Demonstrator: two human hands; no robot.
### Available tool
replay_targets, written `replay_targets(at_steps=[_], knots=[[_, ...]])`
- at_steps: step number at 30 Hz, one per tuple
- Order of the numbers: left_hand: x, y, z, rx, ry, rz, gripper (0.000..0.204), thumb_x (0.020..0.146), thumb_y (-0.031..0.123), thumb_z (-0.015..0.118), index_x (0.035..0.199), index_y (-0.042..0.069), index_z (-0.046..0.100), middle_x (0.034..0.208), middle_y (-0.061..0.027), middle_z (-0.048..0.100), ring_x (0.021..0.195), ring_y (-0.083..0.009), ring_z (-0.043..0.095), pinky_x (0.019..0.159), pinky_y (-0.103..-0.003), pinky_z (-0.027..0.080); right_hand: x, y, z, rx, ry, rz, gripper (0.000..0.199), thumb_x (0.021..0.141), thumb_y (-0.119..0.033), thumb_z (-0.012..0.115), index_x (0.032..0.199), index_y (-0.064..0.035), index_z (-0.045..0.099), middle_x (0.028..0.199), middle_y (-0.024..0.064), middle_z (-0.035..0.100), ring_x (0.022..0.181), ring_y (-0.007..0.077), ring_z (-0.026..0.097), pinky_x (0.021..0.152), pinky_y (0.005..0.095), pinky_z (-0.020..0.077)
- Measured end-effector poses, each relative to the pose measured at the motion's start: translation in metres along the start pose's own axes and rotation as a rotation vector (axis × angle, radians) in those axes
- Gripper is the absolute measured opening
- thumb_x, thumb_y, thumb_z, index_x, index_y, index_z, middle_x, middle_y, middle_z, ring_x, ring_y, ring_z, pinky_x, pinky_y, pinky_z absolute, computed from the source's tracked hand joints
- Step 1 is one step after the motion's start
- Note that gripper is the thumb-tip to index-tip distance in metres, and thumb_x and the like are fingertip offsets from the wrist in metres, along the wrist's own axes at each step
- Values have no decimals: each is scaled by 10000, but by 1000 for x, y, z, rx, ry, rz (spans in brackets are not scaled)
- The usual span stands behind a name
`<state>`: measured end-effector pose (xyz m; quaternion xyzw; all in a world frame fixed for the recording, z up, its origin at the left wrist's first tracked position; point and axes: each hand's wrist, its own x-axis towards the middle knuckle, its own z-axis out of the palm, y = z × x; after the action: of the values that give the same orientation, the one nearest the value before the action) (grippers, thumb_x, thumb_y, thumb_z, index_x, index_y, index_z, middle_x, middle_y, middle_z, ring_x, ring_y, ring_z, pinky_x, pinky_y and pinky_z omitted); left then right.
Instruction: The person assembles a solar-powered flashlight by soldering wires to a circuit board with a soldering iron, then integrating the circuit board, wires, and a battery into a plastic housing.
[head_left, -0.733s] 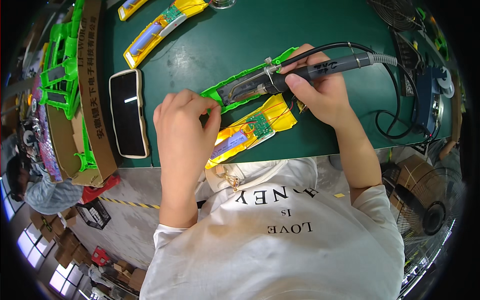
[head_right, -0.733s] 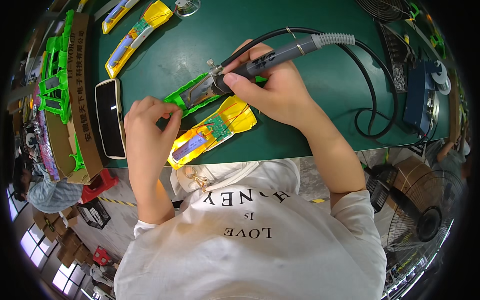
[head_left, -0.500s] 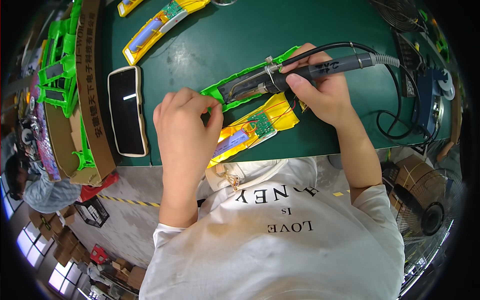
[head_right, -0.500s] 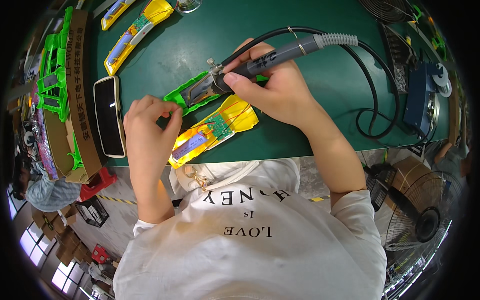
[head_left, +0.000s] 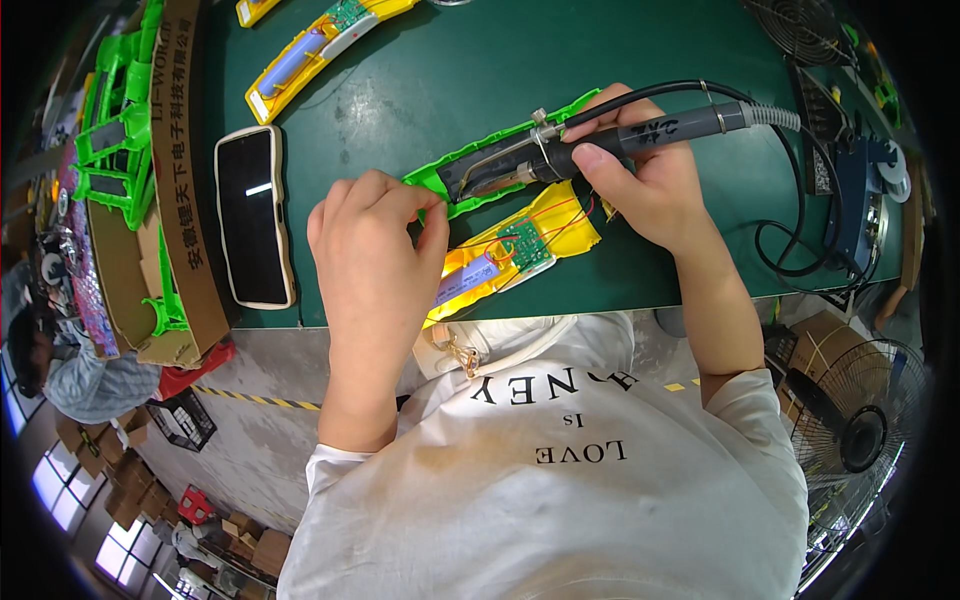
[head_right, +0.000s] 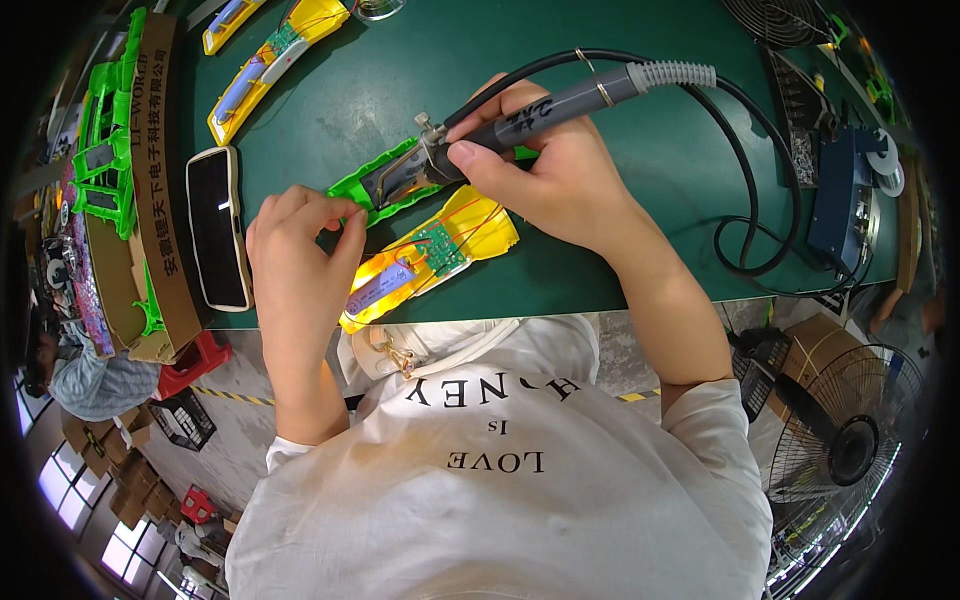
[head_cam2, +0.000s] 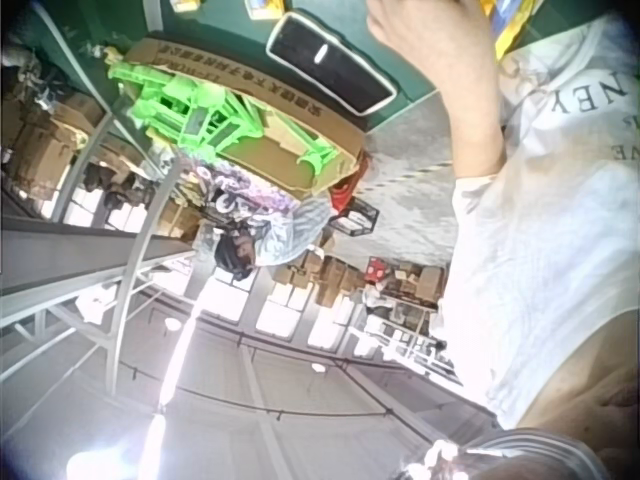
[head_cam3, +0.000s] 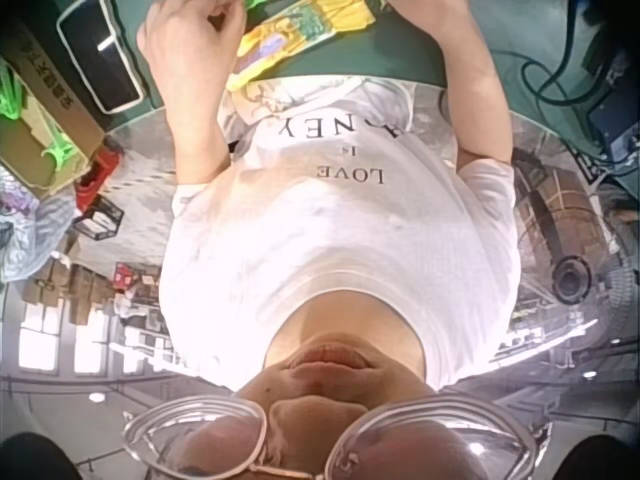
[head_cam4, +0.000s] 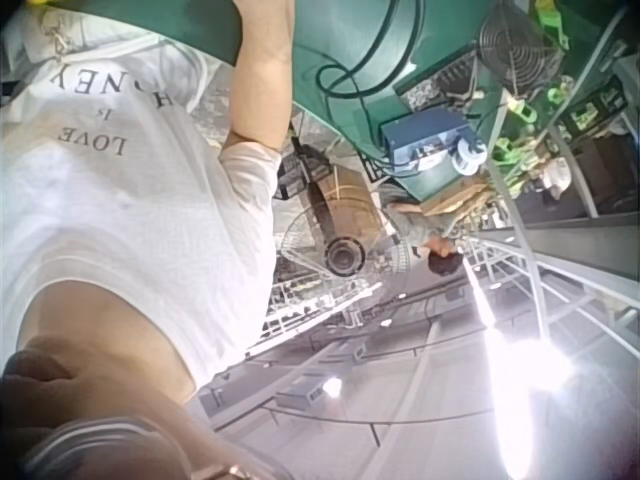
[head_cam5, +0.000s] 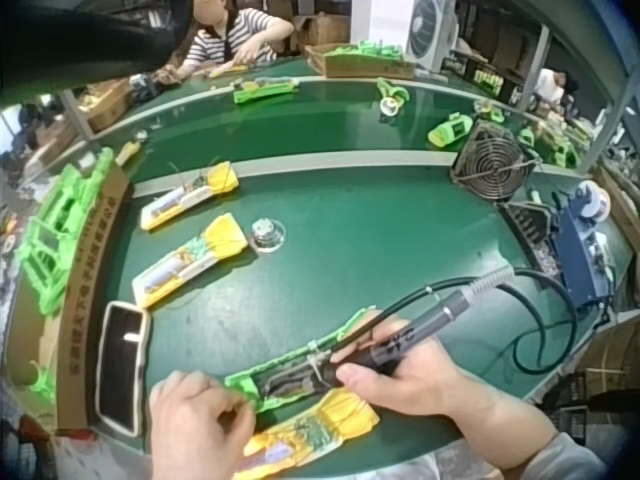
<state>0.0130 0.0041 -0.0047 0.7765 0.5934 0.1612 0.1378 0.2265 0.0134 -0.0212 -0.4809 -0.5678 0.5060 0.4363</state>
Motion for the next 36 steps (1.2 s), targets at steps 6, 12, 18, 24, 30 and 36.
replay_targets(at_steps=[6, 12, 18, 24, 30, 36], knots=[[-1, 0, 0, -19, -8, -16, 33, 668, 80, 649, 686, 56, 634, 703, -44, 547, 724, -221, 513, 703, -342, 370, 0, 2, -1, -7, 2, -14, 195, 756, -148, 632, 869, 2, 580, 837, 45, 561, 769, 104, 522, 671, 240, 421], [-2, -3, 1, -37, 22, 18, 44, 665, 62, 645, 694, 34, 627, 657, -55, 529, 674, -220, 498, 642, -332, 381, 0, 4, -1, 2, 10, -36, 188, 761, -139, 624, 874, 1, 571, 843, 43, 555, 778, 103, 521, 683, 241, 425], [-3, -2, -1, -47, 36, 7, 47, 666, 55, 649, 693, 26, 625, 648, -63, 535, 645, -221, 503, 603, -328, 386, 1, 8, -1, 55, 29, -75, 188, 766, -138, 621, 883, -1, 566, 832, 36, 548, 778, 99, 518, 687, 237, 427], [-5, -2, -2, -61, 30, -23, 48, 667, 53, 651, 696, 25, 627, 656, -67, 543, 651, -219, 508, 604, -327, 386, 2, 9, -1, 38, 21, -80, 194, 768, -144, 623, 883, 1, 565, 828, 35, 552, 774, 95, 518, 686, 235, 427], [-4, -2, 2, -44, -4, -65, 33, 667, 90, 651, 679, 71, 627, 673, -30, 528, 699, -206, 503, 675, -338, 365, 2, 6, -1, 49, 13, -54, 200, 772, -150, 621, 886, 3, 561, 829, 36, 552, 780, 95, 520, 691, 237, 429], [-2, 0, 5, -10, 15, -65, 30, 664, 92, 645, 659, 69, 625, 664, -32, 525, 695, -207, 505, 679, -340, 369, 1, 7, -1, 32, 16, -68, 197, 768, -155, 628, 869, 5, 572, 841, 41, 552, 780, 102, 521, 687, 239, 426]])
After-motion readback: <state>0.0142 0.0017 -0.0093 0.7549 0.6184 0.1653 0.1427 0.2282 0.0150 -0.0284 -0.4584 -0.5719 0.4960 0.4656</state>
